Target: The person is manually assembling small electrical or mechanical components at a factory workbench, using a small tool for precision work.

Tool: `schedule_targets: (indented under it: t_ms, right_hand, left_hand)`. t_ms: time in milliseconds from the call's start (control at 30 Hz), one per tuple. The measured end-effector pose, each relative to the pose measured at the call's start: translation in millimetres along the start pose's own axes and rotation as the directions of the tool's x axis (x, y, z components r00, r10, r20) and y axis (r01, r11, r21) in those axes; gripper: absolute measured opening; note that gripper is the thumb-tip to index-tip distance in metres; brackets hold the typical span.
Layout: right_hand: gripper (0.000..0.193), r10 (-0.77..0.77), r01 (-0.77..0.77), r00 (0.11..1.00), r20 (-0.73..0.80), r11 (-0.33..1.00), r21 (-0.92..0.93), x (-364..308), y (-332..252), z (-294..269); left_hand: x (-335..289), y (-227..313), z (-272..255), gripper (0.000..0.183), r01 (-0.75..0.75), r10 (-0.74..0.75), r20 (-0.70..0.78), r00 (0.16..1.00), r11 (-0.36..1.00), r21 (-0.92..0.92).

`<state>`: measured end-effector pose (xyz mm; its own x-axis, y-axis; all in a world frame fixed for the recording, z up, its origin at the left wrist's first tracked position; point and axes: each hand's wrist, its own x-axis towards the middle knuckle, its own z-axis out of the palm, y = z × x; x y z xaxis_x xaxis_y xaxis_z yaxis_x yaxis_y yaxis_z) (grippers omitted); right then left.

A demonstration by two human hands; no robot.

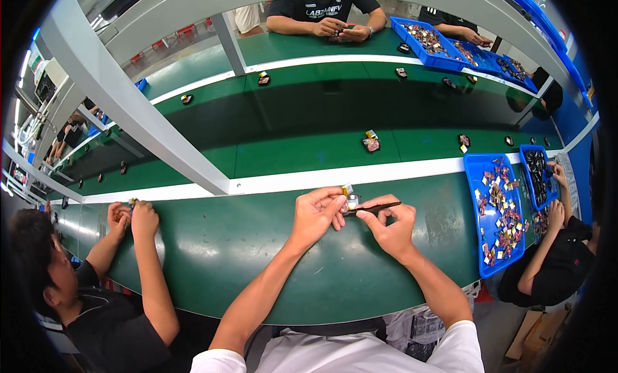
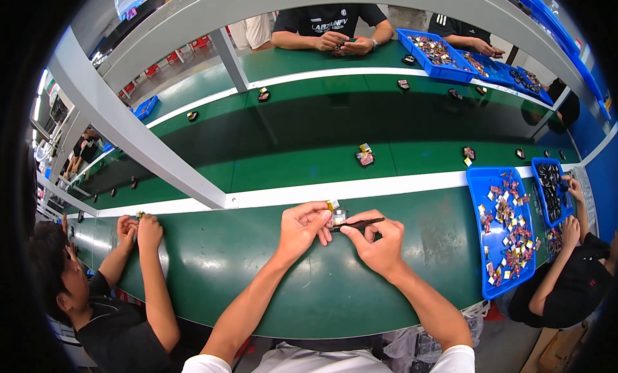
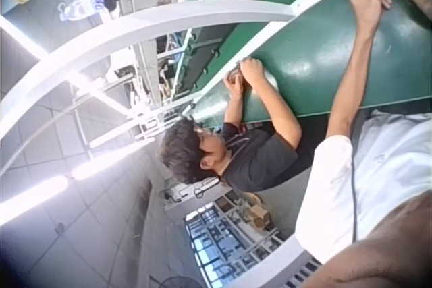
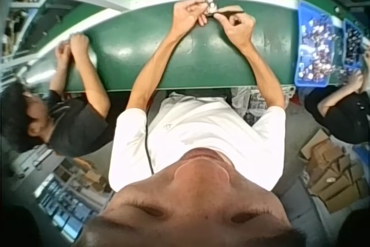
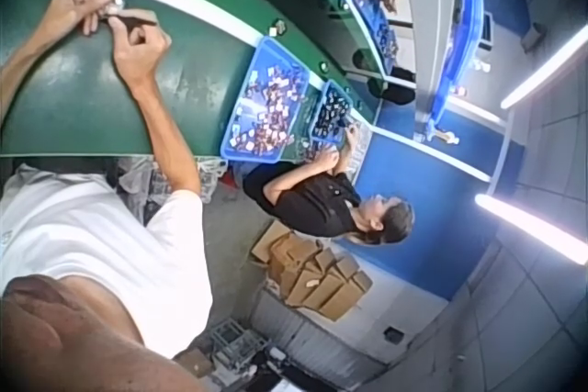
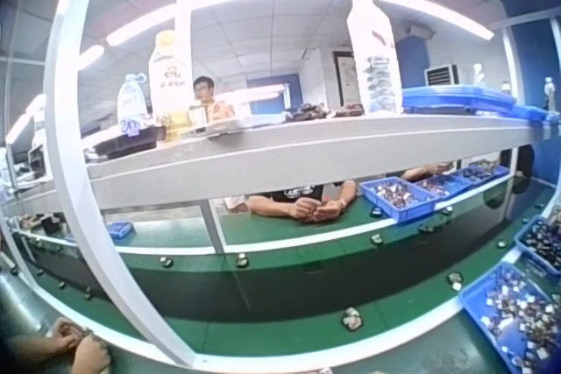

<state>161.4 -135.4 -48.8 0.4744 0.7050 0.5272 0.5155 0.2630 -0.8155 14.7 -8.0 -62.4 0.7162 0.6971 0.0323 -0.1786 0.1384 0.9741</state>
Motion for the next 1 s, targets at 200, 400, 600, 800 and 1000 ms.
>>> schedule_targets:
  t_ms: [200, 400, 600, 800, 1000]
  right_hand:
    - [0.015, 0.021, -0.021, 1.0, -0.007, 1.0, 0.006, -1.2, 0.4, -0.3]
    - [0.015, 0.013, -0.012, 0.999, -0.03, 1.0, 0.008, -0.6, 0.4, 0.5]
    - [0.015, 0.022, -0.022, 0.999, -0.026, 1.0, 0.021, -0.4, 0.2, -0.9]
    - [0.013, 0.003, -0.003, 1.0, -0.016, 1.0, -0.013, -0.2, -1.9, -1.6]
    - [0.012, -0.148, 0.146, 0.989, -0.02, 0.987, -0.074, -0.9, 4.9, -3.7]
  left_hand:
    - [0.2, 0.7, 0.0, 0.02, -0.005, 0.005, 0.002, 1.0, 0.999, -0.047]
    - [0.7, -1.0, -1.6, 0.02, -0.015, 0.015, 0.008, 1.0, 0.999, -0.046]
    - [0.8, -0.2, -0.5, 0.02, -0.014, 0.014, 0.011, 1.0, 0.999, -0.052]
    - [1.4, -1.9, -1.4, 0.022, -0.012, 0.013, 0.014, 1.0, 0.999, -0.044]
    - [3.0, 0.2, -2.6, 0.025, 0.043, -0.04, 0.05, 0.998, 0.998, -0.052]
